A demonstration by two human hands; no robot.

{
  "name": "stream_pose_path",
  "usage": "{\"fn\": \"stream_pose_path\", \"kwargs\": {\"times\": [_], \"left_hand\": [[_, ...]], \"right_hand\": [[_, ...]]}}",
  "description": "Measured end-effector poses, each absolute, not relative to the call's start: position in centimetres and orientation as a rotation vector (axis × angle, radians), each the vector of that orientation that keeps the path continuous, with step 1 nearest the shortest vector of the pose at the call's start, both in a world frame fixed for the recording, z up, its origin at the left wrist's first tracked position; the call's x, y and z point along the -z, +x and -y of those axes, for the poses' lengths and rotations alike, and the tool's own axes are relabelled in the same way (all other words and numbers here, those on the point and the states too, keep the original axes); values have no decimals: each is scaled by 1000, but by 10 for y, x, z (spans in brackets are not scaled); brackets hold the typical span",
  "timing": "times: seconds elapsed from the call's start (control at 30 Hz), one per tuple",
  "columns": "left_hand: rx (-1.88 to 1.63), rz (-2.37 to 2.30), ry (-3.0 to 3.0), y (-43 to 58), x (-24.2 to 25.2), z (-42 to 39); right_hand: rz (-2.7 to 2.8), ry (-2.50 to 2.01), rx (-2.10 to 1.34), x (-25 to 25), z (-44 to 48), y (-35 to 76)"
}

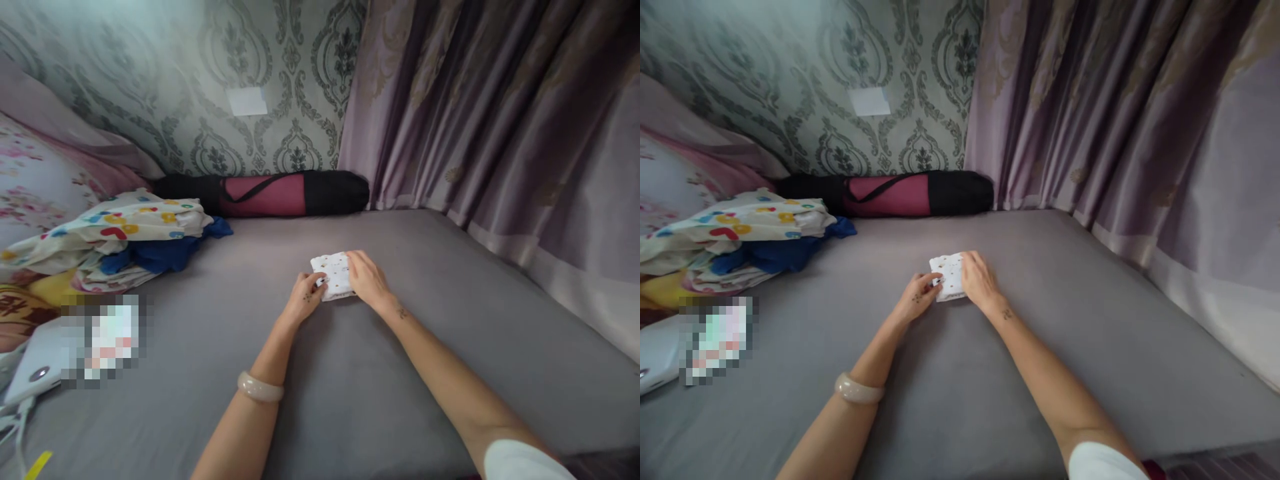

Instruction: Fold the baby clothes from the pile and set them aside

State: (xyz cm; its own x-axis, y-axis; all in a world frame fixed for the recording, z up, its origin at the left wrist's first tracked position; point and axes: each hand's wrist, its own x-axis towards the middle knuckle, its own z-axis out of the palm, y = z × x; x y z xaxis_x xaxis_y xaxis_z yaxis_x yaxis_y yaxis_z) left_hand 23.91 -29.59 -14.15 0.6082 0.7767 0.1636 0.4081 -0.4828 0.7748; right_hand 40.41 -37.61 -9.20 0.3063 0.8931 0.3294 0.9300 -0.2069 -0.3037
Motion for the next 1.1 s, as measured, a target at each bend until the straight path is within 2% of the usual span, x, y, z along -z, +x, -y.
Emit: {"fn": "stream_pose_path", "kwargs": {"times": [0.13,0.4,0.63,0.77,0.83,0.97,1.1], "left_hand": [[-741,-1002,2017,237,145,289],[-839,-1225,1697,225,158,265],[-824,-1254,1654,223,167,259],[-836,-1247,1643,222,165,260],[-846,-1250,1632,221,163,261],[-864,-1273,1600,220,158,262],[-869,-1270,1583,219,157,261]], "right_hand": [[1925,-1961,208,98,348,386],[2029,-2135,-52,130,338,377],[2033,-2155,-69,135,336,378],[2023,-2122,-207,118,334,383],[1946,-2089,-159,101,334,387],[1858,-2010,162,78,336,390],[2048,-2057,49,99,343,383]]}}
